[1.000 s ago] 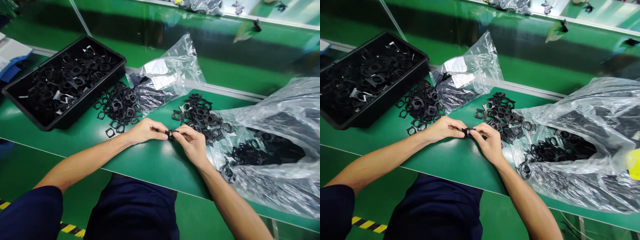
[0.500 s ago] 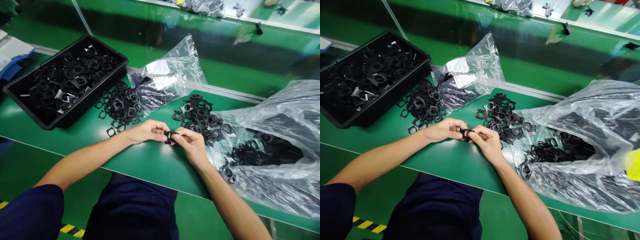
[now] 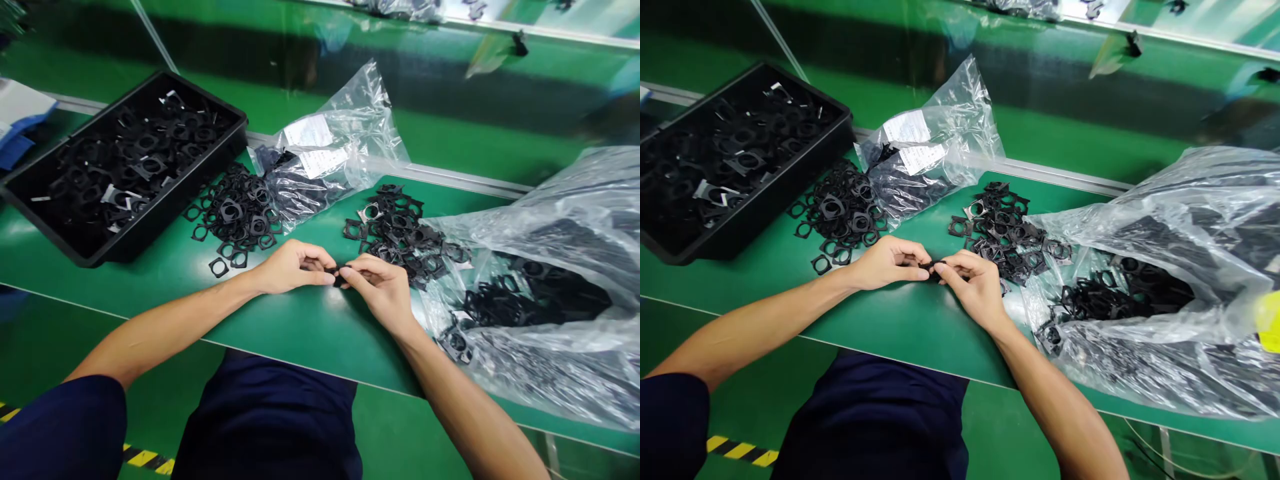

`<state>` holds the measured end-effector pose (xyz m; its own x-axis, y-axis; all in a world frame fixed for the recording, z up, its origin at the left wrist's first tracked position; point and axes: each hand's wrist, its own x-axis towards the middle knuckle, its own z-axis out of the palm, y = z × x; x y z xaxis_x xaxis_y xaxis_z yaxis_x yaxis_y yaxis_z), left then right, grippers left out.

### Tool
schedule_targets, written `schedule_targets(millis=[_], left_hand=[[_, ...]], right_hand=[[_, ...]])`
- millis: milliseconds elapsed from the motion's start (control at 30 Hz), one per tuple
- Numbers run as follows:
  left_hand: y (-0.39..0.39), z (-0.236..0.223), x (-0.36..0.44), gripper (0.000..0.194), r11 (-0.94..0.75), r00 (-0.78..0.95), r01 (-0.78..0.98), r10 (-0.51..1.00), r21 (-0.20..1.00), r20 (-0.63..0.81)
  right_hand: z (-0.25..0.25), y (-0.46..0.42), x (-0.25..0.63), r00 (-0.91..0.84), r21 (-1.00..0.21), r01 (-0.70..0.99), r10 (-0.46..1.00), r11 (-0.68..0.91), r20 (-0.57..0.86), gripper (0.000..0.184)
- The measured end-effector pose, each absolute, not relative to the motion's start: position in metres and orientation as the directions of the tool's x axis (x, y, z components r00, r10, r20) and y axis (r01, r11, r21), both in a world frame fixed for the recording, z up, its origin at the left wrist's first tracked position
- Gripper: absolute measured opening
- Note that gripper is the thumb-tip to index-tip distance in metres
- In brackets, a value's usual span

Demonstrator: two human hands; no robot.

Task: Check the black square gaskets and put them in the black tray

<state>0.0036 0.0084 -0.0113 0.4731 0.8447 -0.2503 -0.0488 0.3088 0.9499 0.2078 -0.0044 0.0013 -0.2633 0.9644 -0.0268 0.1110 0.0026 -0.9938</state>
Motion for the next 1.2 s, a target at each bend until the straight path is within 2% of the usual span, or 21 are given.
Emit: schedule_targets(millis=[200,333,567,800,967,1200], left_hand=[[0.012,-0.008,0.001,0.042,0.442,0.571,-0.203,0.778,0.873,-0.261],[0.012,-0.007,0.003,0.042,0.444,0.545,-0.261,0.800,0.857,-0.249],[0.010,-0.009,0.008,0.037,0.298,0.328,-0.201,0.918,0.933,-0.223],[0.010,-0.010,0.008,0.035,0.282,0.312,-0.175,0.925,0.943,-0.219],[0.010,-0.009,0.006,0.028,0.216,0.360,-0.130,0.920,0.968,-0.157],[0.004,-0.009,0.009,0.018,0.002,0.330,-0.096,0.943,0.995,0.030]], right_hand=[[0.003,-0.002,0.205,-0.328,-0.968,-0.120,0.929,-0.221,-0.171,0.032],[0.003,-0.001,0.208,-0.302,-0.969,-0.132,0.939,-0.211,-0.163,0.031],[0.003,-0.003,0.205,-0.253,-0.967,-0.117,0.949,-0.225,-0.189,0.029],[0.000,0.002,0.208,-0.245,-0.935,-0.162,0.931,-0.315,-0.271,0.033],[-0.002,0.000,0.208,-0.243,-0.964,-0.111,0.947,-0.243,-0.211,0.029],[0.001,-0.009,0.208,-0.216,-0.997,-0.004,0.973,0.077,0.076,0.015]])
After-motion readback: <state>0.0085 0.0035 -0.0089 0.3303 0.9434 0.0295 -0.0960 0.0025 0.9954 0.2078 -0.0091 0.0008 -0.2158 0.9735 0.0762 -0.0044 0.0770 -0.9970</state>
